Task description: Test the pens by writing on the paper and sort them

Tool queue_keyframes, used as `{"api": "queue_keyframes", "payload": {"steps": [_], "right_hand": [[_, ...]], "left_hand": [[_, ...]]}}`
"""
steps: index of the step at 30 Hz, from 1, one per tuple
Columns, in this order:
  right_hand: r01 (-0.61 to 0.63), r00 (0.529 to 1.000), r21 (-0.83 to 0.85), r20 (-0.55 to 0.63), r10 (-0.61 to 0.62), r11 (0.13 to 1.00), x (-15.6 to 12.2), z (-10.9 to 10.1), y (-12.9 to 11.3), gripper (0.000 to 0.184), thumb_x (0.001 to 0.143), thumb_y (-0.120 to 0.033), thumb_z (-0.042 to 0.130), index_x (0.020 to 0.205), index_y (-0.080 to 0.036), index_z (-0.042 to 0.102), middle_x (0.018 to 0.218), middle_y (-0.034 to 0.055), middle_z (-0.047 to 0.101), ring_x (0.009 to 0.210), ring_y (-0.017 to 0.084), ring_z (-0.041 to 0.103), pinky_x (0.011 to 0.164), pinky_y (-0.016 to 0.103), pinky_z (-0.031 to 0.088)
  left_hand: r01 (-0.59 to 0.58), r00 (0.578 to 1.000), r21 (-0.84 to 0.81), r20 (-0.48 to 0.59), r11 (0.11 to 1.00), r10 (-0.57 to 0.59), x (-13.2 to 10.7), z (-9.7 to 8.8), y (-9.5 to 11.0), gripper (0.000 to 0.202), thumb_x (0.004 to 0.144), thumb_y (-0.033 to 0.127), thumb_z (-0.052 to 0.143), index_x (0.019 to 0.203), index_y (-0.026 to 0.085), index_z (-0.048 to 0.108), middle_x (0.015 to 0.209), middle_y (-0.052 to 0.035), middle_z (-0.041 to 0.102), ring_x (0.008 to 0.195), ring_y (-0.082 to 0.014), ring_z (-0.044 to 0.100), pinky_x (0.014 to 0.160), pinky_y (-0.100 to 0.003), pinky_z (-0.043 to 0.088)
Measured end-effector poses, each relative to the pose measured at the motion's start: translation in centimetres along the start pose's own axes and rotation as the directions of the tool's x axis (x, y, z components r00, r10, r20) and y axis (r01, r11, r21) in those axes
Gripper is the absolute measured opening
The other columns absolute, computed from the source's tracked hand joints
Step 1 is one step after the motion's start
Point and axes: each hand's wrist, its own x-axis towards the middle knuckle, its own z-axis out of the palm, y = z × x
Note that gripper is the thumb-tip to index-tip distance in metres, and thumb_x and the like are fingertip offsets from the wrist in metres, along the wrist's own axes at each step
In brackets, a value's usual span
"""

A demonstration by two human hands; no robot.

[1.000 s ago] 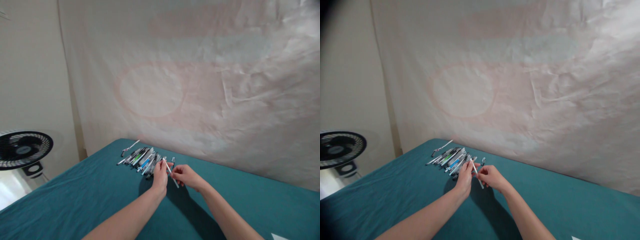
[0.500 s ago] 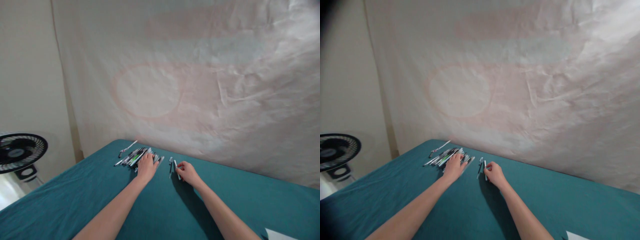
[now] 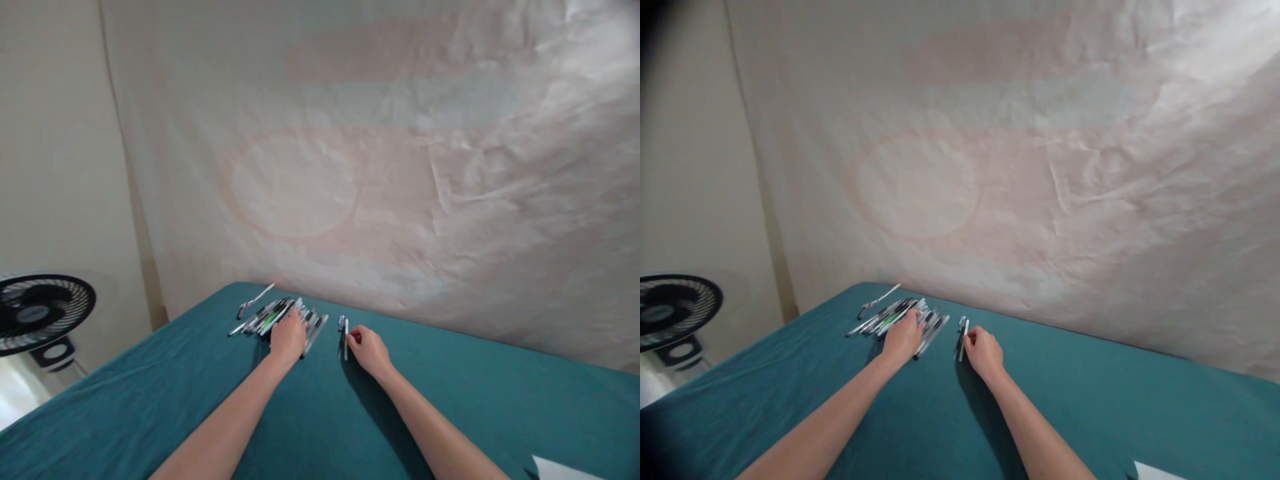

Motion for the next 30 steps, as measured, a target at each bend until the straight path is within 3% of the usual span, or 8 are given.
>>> {"api": "queue_keyframes", "payload": {"steps": [4,7,11,14,19,23,27,30], "right_hand": [[0.006,1.0,0.032,0.003,-0.006,0.999,0.0,-0.1,0.2,0.018,0.078,-0.032,0.05,0.076,-0.02,0.064,0.076,0.0053,0.067,0.072,0.017,0.058,0.059,0.023,0.033],[0.015,1.0,0.093,0.013,-0.017,0.996,0.1,-0.2,0.3,0.017,0.076,-0.031,0.051,0.074,-0.02,0.065,0.075,0.0052,0.067,0.071,0.016,0.058,0.06,0.023,0.034],[0.017,0.999,0.23,0.044,-0.028,0.973,0.1,-0.1,0.4,0.017,0.074,-0.031,0.054,0.067,-0.018,0.064,0.067,0.0042,0.065,0.063,0.015,0.057,0.058,0.022,0.036],[-0.018,0.997,0.361,0.077,-0.01,0.932,0.3,-0.6,0.5,0.027,0.077,-0.038,0.05,0.065,-0.016,0.061,0.061,0.0041,0.063,0.05,0.012,0.052,0.049,0.021,0.036],[-0.093,0.991,0.612,0.129,0.016,0.786,0.4,-3.1,0.6,0.054,0.083,-0.058,0.028,0.08,-0.014,0.06,0.068,0.0057,0.061,0.046,0.01,0.048,0.039,0.02,0.033],[-0.145,0.974,0.815,0.218,-0.065,0.562,0.0,-5.1,0.6,0.042,0.072,-0.056,0.056,0.078,-0.014,0.061,0.055,-0.0019,0.051,0.043,0.006,0.041,0.038,0.017,0.028],[-0.123,0.948,0.773,0.277,-0.157,0.622,-0.6,-5.8,0.4,0.039,0.068,-0.052,0.062,0.07,-0.013,0.061,0.052,-0.0039,0.049,0.043,0.005,0.041,0.04,0.017,0.028],[-0.107,0.916,0.714,0.341,-0.211,0.692,-1.0,-5.6,0.0,0.039,0.067,-0.051,0.063,0.066,-0.012,0.061,0.053,-0.0028,0.051,0.045,0.005,0.042,0.041,0.017,0.028]], "left_hand": [[-0.049,0.997,-0.218,0.041,0.975,0.059,-0.3,0.4,1.5,0.027,0.083,0.026,0.045,0.108,0.015,0.05,0.099,-0.0111,0.06,0.098,-0.0232,0.054,0.085,-0.034,0.035],[-0.045,0.987,-0.425,0.121,0.904,0.106,-1.4,1.5,3.2,0.025,0.084,0.028,0.041,0.101,0.015,0.055,0.095,-0.008,0.061,0.086,-0.0187,0.057,0.075,-0.028,0.041],[0.069,0.959,-0.651,0.251,0.756,0.129,-3.8,3.1,5.5,0.03,0.085,0.033,0.036,0.097,0.014,0.055,0.065,-0.0009,0.055,0.058,-0.0135,0.053,0.053,-0.023,0.041],[0.168,0.94,-0.761,0.315,0.626,0.131,-5.6,4.1,6.7,0.028,0.084,0.035,0.037,0.096,0.013,0.051,0.069,-0.0005,0.053,0.054,-0.01,0.049,0.048,-0.02,0.038],[0.326,0.893,-0.836,0.425,0.441,0.146,-7.4,4.9,7.5,0.024,0.083,0.033,0.041,0.096,0.013,0.049,0.078,-0.0026,0.054,0.052,-0.0073,0.046,0.045,-0.019,0.034],[0.432,0.842,-0.835,0.509,0.341,0.178,-8.1,4.7,8.0,0.022,0.083,0.03,0.044,0.096,0.012,0.05,0.074,-0.0025,0.055,0.053,-0.0072,0.047,0.047,-0.018,0.034],[0.553,0.789,-0.808,0.586,0.203,0.186,-8.3,4.0,8.5,0.024,0.087,0.031,0.041,0.097,0.011,0.051,0.074,-0.005,0.057,0.056,-0.0076,0.05,0.049,-0.018,0.034],[0.607,0.774,-0.79,0.612,0.083,0.163,-8.1,3.6,8.7,0.022,0.086,0.031,0.045,0.092,0.012,0.053,0.071,-0.0032,0.055,0.053,-0.0059,0.047,0.045,-0.016,0.03]]}}
